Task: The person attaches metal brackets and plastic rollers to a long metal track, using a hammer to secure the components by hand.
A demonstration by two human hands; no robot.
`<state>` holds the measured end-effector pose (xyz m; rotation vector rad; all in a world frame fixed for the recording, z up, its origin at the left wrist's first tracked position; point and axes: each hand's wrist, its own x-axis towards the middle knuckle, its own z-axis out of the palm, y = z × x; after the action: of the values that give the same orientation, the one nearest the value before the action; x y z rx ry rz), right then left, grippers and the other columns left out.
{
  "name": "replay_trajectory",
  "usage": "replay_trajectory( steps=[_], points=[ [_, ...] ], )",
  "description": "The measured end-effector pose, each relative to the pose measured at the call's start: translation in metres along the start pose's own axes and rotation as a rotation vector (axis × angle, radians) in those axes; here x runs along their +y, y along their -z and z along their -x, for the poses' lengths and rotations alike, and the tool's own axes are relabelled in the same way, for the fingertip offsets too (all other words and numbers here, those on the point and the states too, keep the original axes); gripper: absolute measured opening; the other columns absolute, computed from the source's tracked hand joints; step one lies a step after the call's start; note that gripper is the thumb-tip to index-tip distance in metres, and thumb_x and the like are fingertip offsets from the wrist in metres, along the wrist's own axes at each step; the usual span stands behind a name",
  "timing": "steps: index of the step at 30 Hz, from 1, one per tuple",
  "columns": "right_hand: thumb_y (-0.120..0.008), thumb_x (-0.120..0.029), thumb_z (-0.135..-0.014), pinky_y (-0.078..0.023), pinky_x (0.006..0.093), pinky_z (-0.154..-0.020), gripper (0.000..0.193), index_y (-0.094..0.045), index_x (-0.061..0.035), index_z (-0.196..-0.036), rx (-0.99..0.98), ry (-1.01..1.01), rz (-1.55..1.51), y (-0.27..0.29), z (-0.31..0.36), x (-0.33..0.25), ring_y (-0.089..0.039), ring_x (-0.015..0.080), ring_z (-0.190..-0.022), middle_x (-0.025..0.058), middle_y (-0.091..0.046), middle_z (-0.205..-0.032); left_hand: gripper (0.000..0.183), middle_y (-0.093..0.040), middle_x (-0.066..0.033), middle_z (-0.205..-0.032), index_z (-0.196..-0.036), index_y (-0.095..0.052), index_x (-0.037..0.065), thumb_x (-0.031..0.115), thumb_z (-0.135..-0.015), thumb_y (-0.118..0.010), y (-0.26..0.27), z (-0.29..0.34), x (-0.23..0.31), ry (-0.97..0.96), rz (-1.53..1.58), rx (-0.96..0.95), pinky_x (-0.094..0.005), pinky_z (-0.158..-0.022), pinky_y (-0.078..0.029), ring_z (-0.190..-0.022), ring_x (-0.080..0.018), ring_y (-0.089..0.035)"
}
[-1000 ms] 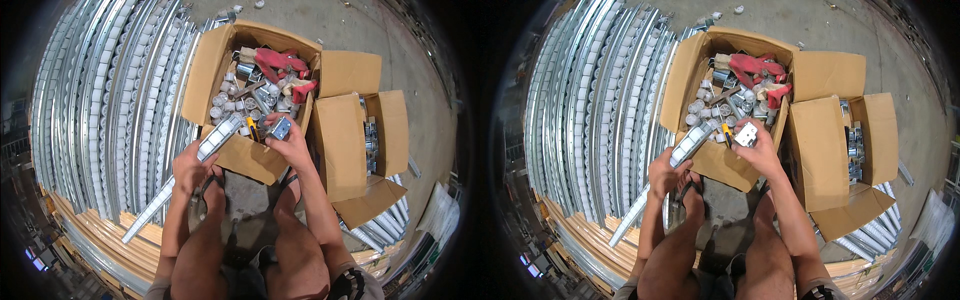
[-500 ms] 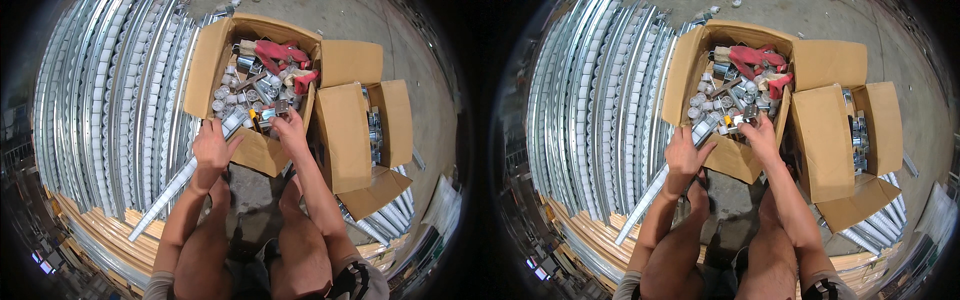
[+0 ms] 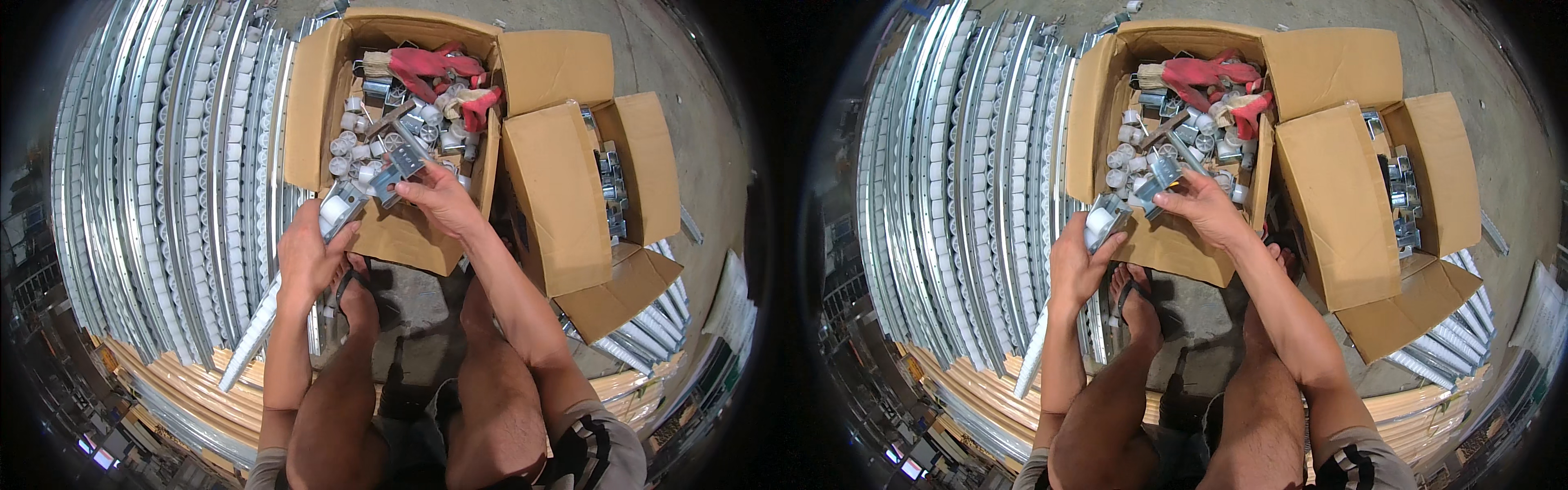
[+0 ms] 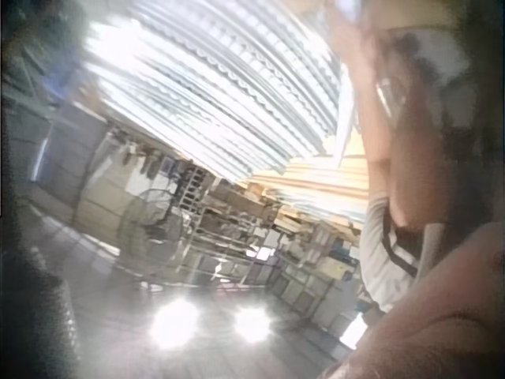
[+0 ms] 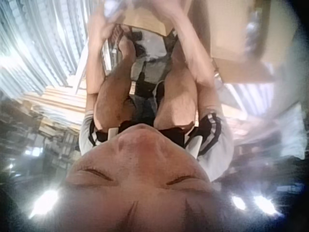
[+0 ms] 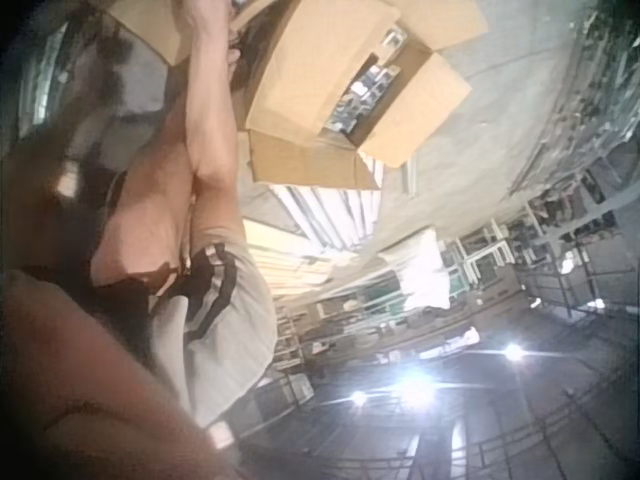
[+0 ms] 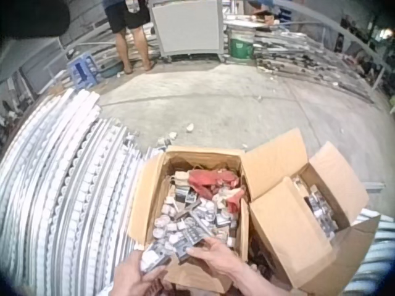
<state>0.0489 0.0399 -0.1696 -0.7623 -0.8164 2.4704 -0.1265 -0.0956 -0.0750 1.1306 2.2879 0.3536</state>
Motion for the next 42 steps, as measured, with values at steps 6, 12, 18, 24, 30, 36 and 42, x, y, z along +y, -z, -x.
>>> replay_trajectory(
  steps=[6, 12, 18, 24, 30, 36, 42],
  points=[
    [-0.07, -0.002, -0.093, -0.046, 0.0357, -0.109, 0.051, -0.053, -0.0011, -0.142, -0.065, -0.025, -0.005, -0.009, -0.006, 0.004, -0.059, 0.0176, -0.121, 0.0067, -0.062, -0.134, 0.045, -0.065, -0.0238, -0.094, -0.105, -0.057, 0.0, 0.037, -0.086, -0.077, 0.0, 0.01, 0.006, -0.075, -0.044, -0.024, -0.0507, -0.074, -0.049, -0.087, -0.0461, -0.063],
    [-0.074, -0.004, -0.091, -0.046, 0.0355, -0.11, 0.057, -0.052, -0.0014, -0.144, -0.163, -0.002, 0.049, -0.008, -0.01, -0.004, -0.058, 0.0171, -0.125, 0.0064, -0.06, -0.138, 0.042, -0.062, -0.0244, -0.093, -0.101, -0.054, -0.001, 0.031, -0.086, -0.078, 0.0, 0.012, 0.003, -0.156, -0.043, 0.002, -0.0521, -0.072, -0.049, -0.085, -0.0476, -0.062],
    [-0.077, -0.006, -0.089, -0.046, 0.0346, -0.111, 0.059, -0.053, -0.0017, -0.143, -0.188, -0.001, 0.095, -0.006, -0.012, -0.005, -0.058, 0.0164, -0.125, 0.0057, -0.06, -0.138, 0.045, -0.06, -0.0247, -0.089, -0.097, -0.051, -0.002, 0.031, -0.085, -0.079, 0.005, 0.011, 0.004, -0.173, -0.077, -0.006, -0.0525, -0.069, -0.049, -0.082, -0.0479, -0.062],
    [-0.077, -0.006, -0.089, -0.046, 0.034, -0.11, 0.059, -0.053, -0.0018, -0.143, -0.181, -0.002, 0.094, -0.014, -0.01, -0.011, -0.058, 0.0155, -0.124, 0.0052, -0.062, -0.136, 0.063, -0.064, -0.0225, -0.08, -0.094, -0.054, -0.001, 0.046, -0.072, -0.089, 0.001, 0.01, 0.02, -0.099, -0.152, 0.089, -0.0487, -0.062, -0.051, -0.072, -0.0448, -0.065],
    [-0.074, -0.005, -0.091, -0.047, 0.0328, -0.108, 0.055, -0.054, -0.0018, -0.142, -0.184, 0.003, 0.098, -0.014, -0.011, -0.007, -0.06, 0.0147, -0.122, 0.0045, -0.064, -0.131, 0.068, -0.066, -0.0199, -0.072, -0.091, -0.056, 0.002, 0.055, -0.067, -0.091, -0.01, 0.002, 0.034, -0.06, -0.188, 0.249, -0.0458, -0.055, -0.052, -0.063, -0.0417, -0.066],
    [-0.074, -0.006, -0.092, -0.046, 0.0332, -0.108, 0.055, -0.053, -0.0013, -0.143, -0.158, -0.028, 0.117, -0.018, -0.007, -0.012, -0.06, 0.0148, -0.12, 0.0043, -0.065, -0.129, 0.062, -0.066, -0.0189, -0.073, -0.085, -0.058, 0.003, 0.056, -0.07, -0.087, -0.013, 0.002, 0.036, -0.077, -0.192, 0.288, -0.0455, -0.055, -0.052, -0.063, -0.0397, -0.066],
    [-0.078, -0.014, -0.088, -0.046, 0.0341, -0.107, 0.061, -0.054, 0.0004, -0.142, -0.183, -0.024, 0.054, -0.018, 0.005, -0.015, -0.062, 0.0158, -0.116, 0.0065, -0.066, -0.125, 0.059, -0.065, -0.0184, -0.069, -0.082, -0.057, 0.003, 0.052, -0.071, -0.088, -0.01, 0.011, 0.034, -0.117, -0.22, 0.277, -0.0452, -0.054, -0.051, -0.061, -0.0392, -0.066]
  ],
)
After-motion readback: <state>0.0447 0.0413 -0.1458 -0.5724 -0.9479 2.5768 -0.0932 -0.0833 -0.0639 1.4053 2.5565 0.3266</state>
